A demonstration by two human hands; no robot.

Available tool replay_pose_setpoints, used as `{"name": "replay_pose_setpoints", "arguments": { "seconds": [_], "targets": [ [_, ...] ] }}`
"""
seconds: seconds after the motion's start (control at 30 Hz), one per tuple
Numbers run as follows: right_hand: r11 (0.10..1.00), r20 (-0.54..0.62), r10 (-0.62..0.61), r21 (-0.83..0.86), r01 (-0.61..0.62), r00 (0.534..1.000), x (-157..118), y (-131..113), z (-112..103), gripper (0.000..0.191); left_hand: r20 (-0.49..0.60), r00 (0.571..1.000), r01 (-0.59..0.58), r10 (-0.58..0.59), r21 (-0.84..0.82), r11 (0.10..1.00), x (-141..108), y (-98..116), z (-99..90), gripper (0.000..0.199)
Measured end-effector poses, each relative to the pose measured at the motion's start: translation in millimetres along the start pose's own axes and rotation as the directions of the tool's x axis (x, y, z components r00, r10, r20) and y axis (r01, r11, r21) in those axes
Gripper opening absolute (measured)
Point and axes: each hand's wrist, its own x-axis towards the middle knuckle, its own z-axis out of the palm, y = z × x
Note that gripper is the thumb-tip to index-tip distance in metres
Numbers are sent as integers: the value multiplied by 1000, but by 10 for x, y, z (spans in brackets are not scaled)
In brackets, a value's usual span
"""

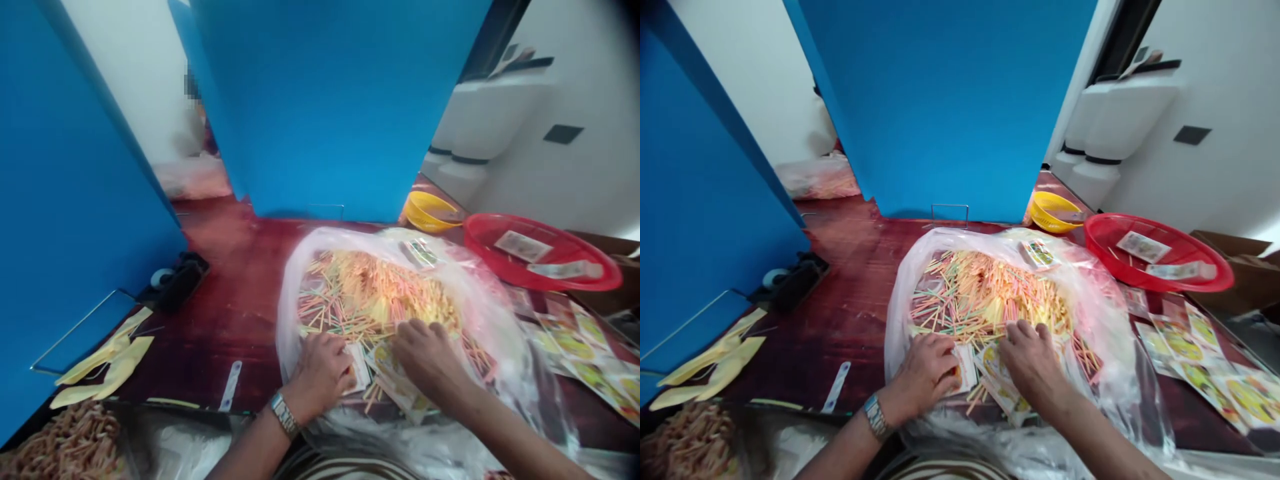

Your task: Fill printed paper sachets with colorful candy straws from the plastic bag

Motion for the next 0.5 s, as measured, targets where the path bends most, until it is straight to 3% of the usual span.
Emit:
{"name": "replay_pose_setpoints", "arguments": {
  "seconds": [0.1,0.2,0.23,0.37,0.5],
  "targets": [
    [995,-41,-96,32,98,995,486,34,-143,13,3,1000,-30,30,-51,998,-7,-59,20,14],
    [973,107,-225,-35,229,969,1260,-65,-166,15,-5,1000,-26,25,-130,991,-18,-95,56,12],
    [963,203,-241,-71,260,949,1537,-120,-118,19,-11,1000,-19,17,-154,988,-24,-106,72,12],
    [932,325,-308,-87,352,894,2429,-334,205,22,-48,999,-1,-11,-234,972,-55,-153,144,12],
    [900,443,-329,-122,419,834,2763,-412,406,25,-74,997,-8,-13,-275,961,-70,-197,180,12]
  ]
}}
